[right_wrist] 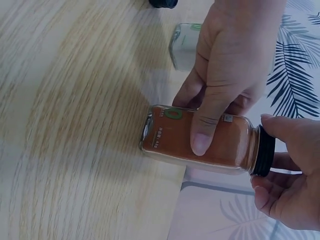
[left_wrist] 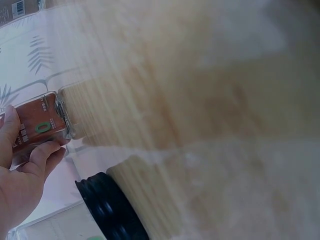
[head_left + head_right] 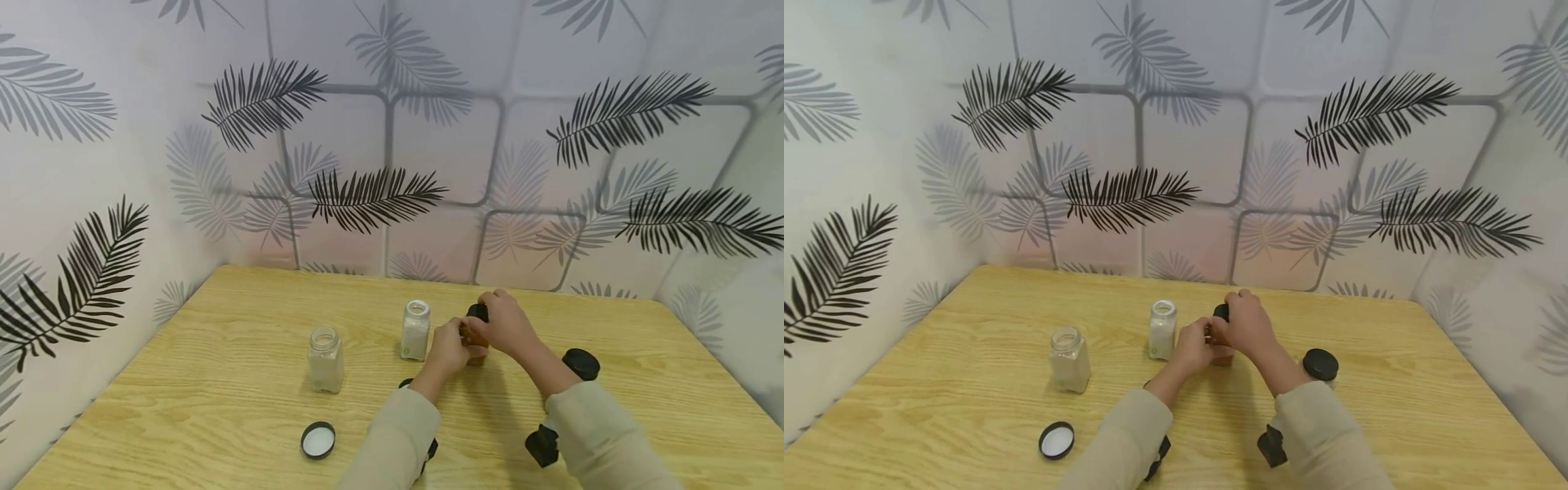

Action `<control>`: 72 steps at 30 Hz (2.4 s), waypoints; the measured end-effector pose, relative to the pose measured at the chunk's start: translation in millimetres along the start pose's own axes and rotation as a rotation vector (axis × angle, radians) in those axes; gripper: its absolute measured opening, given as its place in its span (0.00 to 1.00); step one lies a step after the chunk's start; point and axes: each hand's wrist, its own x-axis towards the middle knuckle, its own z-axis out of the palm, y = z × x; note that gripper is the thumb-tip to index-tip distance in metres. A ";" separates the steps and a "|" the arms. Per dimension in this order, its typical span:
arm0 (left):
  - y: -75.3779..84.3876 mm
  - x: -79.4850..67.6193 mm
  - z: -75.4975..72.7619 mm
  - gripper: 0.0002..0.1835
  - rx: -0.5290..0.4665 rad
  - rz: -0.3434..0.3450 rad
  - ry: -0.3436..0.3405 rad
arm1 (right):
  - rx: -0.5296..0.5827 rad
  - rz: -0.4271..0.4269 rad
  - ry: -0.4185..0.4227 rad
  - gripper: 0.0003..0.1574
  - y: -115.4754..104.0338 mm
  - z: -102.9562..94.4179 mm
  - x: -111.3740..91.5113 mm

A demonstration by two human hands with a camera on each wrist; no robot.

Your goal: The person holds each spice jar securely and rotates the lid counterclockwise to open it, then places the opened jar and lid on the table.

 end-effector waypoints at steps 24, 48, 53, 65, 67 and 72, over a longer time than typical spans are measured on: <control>-0.7 1.2 1.7 0.25 0.016 -0.002 0.011 | -0.042 -0.043 -0.020 0.29 0.2 -4.2 -2.0; -0.1 1.3 1.1 0.26 0.021 0.031 0.005 | -0.003 -0.074 -0.049 0.27 2.9 -6.0 -1.4; 1.2 -1.4 0.2 0.25 0.014 0.026 -0.008 | 0.015 -0.020 -0.017 0.28 3.5 -0.9 -2.8; 2.4 -1.3 -3.2 0.25 0.049 0.058 -0.006 | 0.045 -0.122 -0.099 0.22 3.8 -9.7 1.8; 2.7 -1.3 -3.2 0.25 0.057 0.060 -0.002 | 0.046 -0.136 -0.114 0.21 4.6 -10.2 2.4; 2.3 -2.2 -3.0 0.24 0.034 0.040 -0.013 | 0.050 -0.092 -0.118 0.26 5.0 -8.2 2.4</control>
